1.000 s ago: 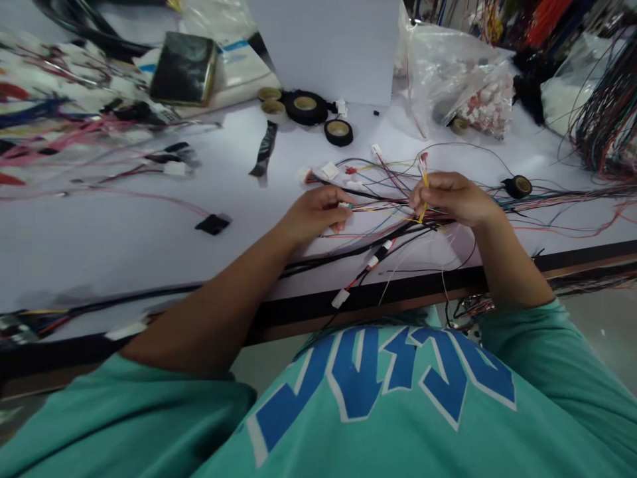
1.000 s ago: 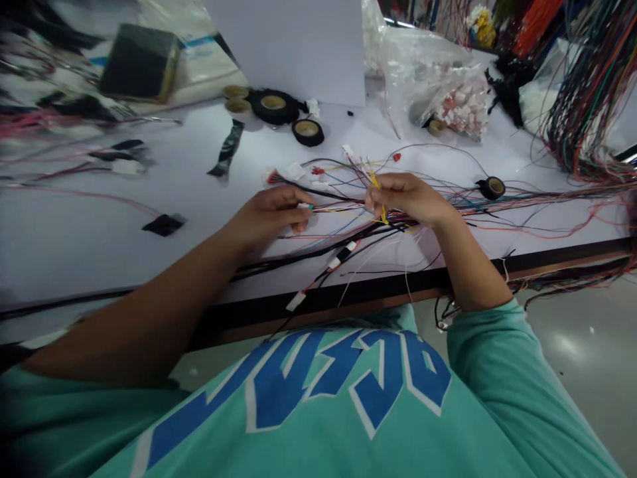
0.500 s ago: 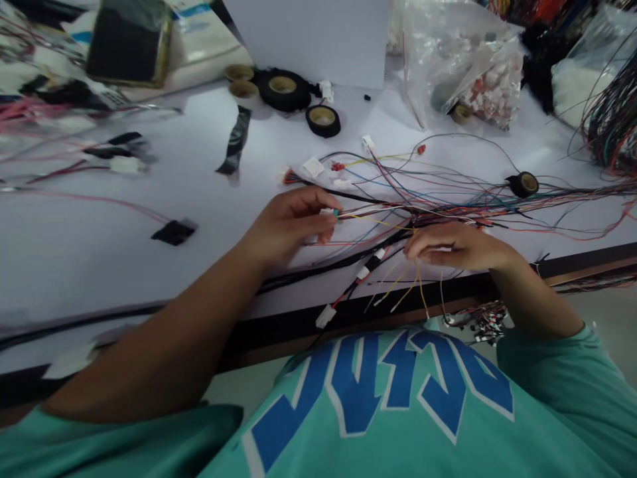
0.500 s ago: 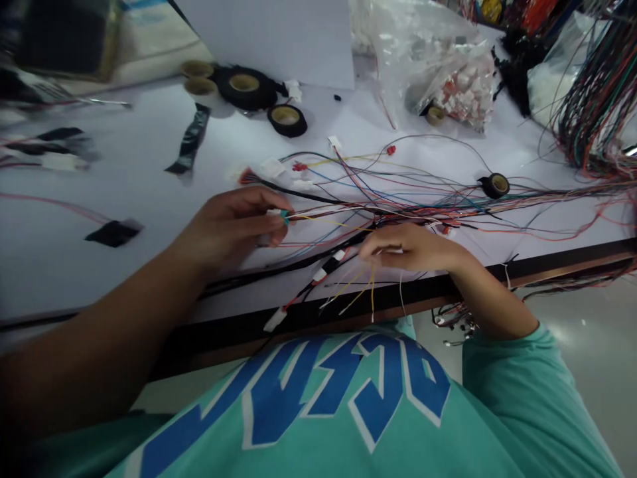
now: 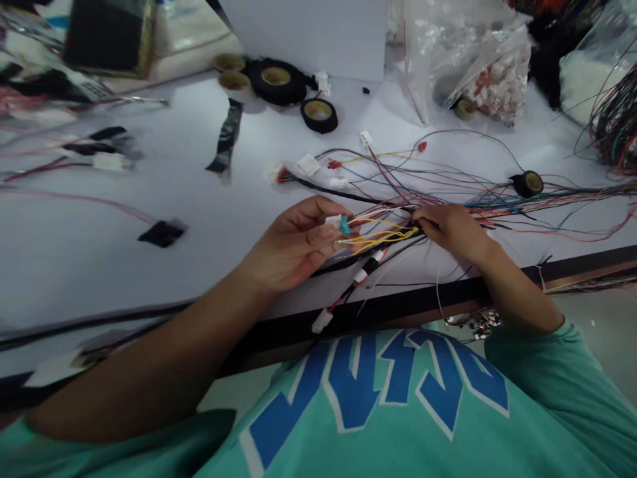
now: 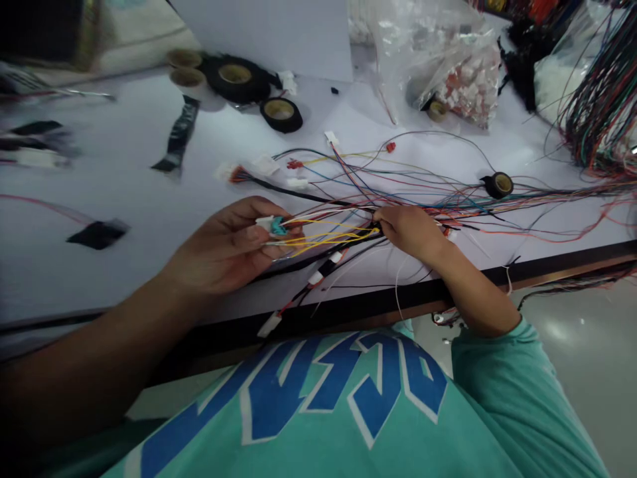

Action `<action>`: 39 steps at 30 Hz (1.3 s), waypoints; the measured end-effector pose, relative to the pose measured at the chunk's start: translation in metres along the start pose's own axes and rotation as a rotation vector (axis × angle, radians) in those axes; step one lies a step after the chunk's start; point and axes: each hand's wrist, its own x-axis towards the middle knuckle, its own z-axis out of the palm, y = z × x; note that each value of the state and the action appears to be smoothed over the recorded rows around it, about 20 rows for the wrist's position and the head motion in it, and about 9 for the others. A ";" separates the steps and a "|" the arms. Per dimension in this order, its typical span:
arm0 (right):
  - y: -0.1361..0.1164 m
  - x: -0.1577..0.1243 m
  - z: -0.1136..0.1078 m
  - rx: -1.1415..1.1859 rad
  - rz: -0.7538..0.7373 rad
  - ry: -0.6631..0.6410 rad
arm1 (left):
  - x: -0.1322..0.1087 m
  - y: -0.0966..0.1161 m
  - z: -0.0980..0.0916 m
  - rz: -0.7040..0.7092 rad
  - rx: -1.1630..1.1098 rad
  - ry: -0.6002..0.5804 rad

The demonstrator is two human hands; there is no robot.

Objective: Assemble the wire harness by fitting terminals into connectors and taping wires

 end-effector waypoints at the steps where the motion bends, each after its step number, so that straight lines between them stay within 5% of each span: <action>1: -0.004 0.000 -0.001 -0.071 0.053 -0.044 | 0.000 -0.003 0.000 0.024 -0.028 -0.031; 6: -0.018 0.002 -0.007 -0.358 0.141 -0.186 | 0.001 -0.014 0.003 -0.008 -0.084 -0.111; 12: -0.013 0.006 -0.009 -0.324 0.062 -0.192 | 0.006 -0.023 0.008 -0.043 -0.003 -0.094; 19: -0.003 0.001 -0.010 -0.330 0.184 -0.116 | 0.021 -0.029 0.016 0.149 0.608 0.112; 22: -0.003 -0.002 -0.011 -0.340 0.202 -0.112 | 0.027 -0.023 0.016 0.200 0.821 0.109; 27: -0.001 -0.002 -0.008 -0.285 0.182 -0.059 | 0.034 -0.013 0.017 -0.072 0.570 -0.061; 32: 0.001 0.000 -0.002 -0.246 0.164 0.009 | 0.038 -0.007 0.019 -0.193 0.340 -0.165; 35: 0.000 0.000 -0.001 -0.256 0.156 -0.007 | 0.041 -0.010 0.019 -0.264 0.279 -0.157; 39: -0.005 0.000 -0.003 -0.269 0.154 -0.063 | 0.043 -0.017 0.024 -0.218 0.467 -0.015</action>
